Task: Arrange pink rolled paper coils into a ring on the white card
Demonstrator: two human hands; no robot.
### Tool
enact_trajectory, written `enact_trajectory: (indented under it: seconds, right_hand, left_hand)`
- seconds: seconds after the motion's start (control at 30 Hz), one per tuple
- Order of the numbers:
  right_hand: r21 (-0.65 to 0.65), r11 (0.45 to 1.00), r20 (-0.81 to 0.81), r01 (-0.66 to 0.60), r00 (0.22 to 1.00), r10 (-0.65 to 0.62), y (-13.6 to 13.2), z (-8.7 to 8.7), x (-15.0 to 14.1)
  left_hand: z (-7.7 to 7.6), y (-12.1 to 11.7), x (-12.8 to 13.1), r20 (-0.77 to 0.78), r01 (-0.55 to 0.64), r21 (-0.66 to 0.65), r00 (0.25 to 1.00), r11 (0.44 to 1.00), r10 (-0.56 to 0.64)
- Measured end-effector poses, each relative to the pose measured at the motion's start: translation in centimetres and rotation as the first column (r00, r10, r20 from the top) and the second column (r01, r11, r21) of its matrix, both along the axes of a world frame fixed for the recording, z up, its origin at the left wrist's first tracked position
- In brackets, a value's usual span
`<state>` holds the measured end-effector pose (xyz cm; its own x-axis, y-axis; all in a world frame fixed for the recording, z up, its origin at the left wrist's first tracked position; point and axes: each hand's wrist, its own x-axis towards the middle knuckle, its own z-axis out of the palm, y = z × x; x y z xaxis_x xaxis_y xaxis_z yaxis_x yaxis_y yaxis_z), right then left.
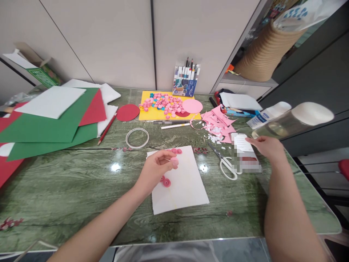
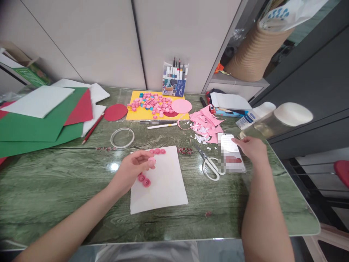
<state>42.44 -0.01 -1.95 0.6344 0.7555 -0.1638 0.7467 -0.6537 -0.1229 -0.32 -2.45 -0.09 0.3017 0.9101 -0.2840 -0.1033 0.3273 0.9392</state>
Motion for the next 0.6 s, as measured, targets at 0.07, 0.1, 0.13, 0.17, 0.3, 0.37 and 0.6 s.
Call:
enact_trajectory:
  seconds: [0.07, 0.1, 0.13, 0.17, 0.3, 0.37, 0.6]
  right_hand:
    - [-0.018, 1.000, -0.027, -0.005, 1.000, 0.005, -0.2, 0.2, 0.1]
    - [-0.027, 1.000, -0.040, -0.007, 0.999, 0.006, -0.3, 0.3, 0.2]
    - [-0.034, 0.999, -0.051, -0.009, 0.999, 0.007, -0.4, 0.3, 0.3]
    - [-0.036, 0.999, -0.057, -0.009, 0.998, 0.007, -0.4, 0.2, 0.3]
    - [0.000, 1.000, -0.038, 0.005, 0.999, -0.005, 0.1, -0.5, 0.2]
    - [0.031, 0.999, -0.018, 0.016, 1.000, -0.016, 0.4, -0.8, -0.1]
    - [0.136, 0.990, -0.010, 0.045, 0.999, -0.044, 0.2, 0.2, -1.0]
  left_hand:
    - [-0.2, 0.0, -0.1, -0.006, -0.017, -0.002, 1.000, 1.000, 0.017]
    - [-0.3, 0.0, -0.1, -0.010, -0.025, -0.001, 1.000, 1.000, 0.025]
    - [-0.4, 0.0, -0.1, -0.011, -0.031, 0.002, 0.999, 1.000, 0.031]
    - [-0.5, 0.0, -0.1, -0.008, -0.031, 0.004, 0.999, 1.000, 0.031]
    - [-0.7, -0.2, -0.1, 0.026, 0.002, 0.011, 1.000, 1.000, -0.003]
    - [-0.6, -0.2, -0.1, 0.035, 0.025, 0.019, 0.999, 1.000, -0.025]
    - [0.0, -0.3, -0.2, 0.020, 0.012, 0.054, 1.000, 0.998, -0.013]
